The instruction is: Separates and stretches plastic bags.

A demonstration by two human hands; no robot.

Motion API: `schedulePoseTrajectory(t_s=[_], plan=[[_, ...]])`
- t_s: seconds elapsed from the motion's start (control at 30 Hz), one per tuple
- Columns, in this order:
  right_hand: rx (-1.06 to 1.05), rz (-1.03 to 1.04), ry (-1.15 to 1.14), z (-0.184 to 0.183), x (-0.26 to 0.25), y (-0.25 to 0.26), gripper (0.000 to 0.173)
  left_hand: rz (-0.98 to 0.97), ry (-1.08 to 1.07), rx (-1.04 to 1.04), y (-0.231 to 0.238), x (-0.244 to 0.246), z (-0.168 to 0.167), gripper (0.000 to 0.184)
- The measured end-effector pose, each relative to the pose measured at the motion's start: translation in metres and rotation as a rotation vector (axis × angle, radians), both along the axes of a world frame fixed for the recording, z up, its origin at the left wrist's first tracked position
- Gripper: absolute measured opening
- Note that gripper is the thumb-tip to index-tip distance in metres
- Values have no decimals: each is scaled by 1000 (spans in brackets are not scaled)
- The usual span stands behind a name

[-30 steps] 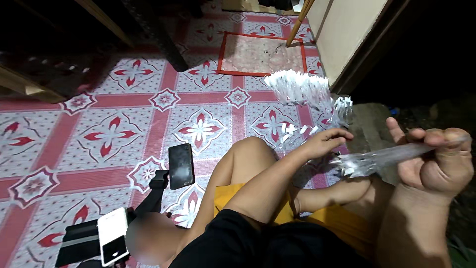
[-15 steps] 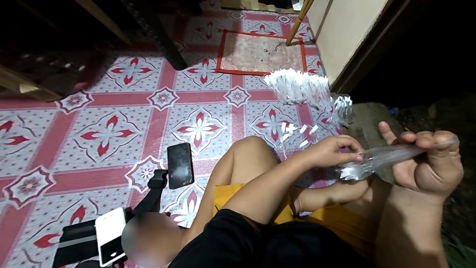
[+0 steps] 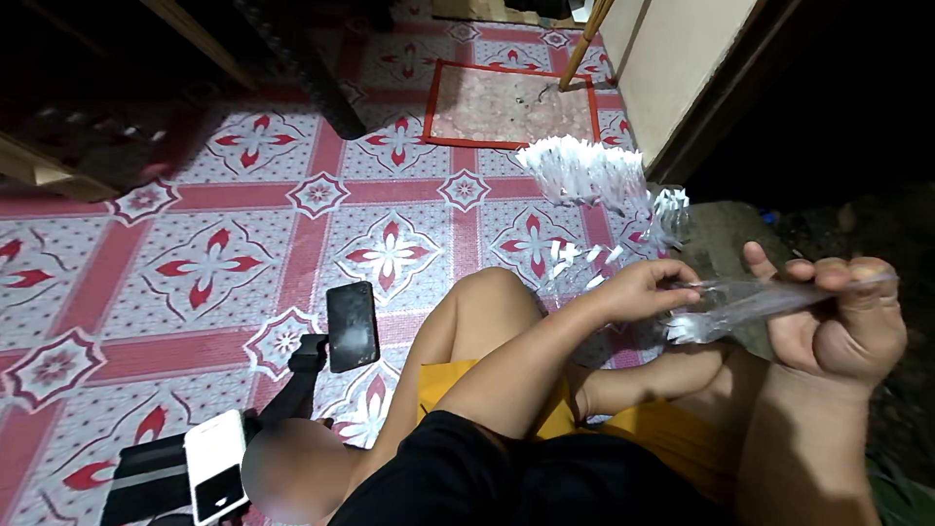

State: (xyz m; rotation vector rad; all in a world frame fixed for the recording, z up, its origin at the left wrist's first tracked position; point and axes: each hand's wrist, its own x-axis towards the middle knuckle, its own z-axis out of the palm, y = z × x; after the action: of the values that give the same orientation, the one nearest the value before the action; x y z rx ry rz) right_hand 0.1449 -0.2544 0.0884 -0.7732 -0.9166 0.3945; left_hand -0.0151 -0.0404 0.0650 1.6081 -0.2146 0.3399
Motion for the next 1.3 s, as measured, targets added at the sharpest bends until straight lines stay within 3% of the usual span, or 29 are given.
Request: schedulePoseTrajectory(t_s=[0.13, 0.23, 0.37, 0.6, 0.8, 0.9, 1.17, 1.3], plan=[[9, 28, 2, 5, -10, 7, 16, -16, 51, -28, -3, -2, 4, 25], [-9, 27, -2, 3, -10, 9, 16, -82, 93, 95, -7, 20, -31, 38], [-17, 44, 0, -5, -7, 9, 17, -159, 79, 183, -9, 36, -57, 34], [-15, 52, 24, -10, -5, 5, 18, -113, 24, 144, 6, 11, -23, 27], [-47, -43, -7, 17, -35, 26, 19, -150, 143, -69, 21, -4, -8, 25], [-64, -85, -21, 23, -43, 34, 23, -137, 111, -36, 15, 3, -21, 32], [-63, -83, 9, 20, -43, 36, 21, -130, 66, 64, 4, 20, -45, 27], [-75, -96, 33, 19, -46, 35, 21, -232, 16, -148, -3, 24, -56, 39]])
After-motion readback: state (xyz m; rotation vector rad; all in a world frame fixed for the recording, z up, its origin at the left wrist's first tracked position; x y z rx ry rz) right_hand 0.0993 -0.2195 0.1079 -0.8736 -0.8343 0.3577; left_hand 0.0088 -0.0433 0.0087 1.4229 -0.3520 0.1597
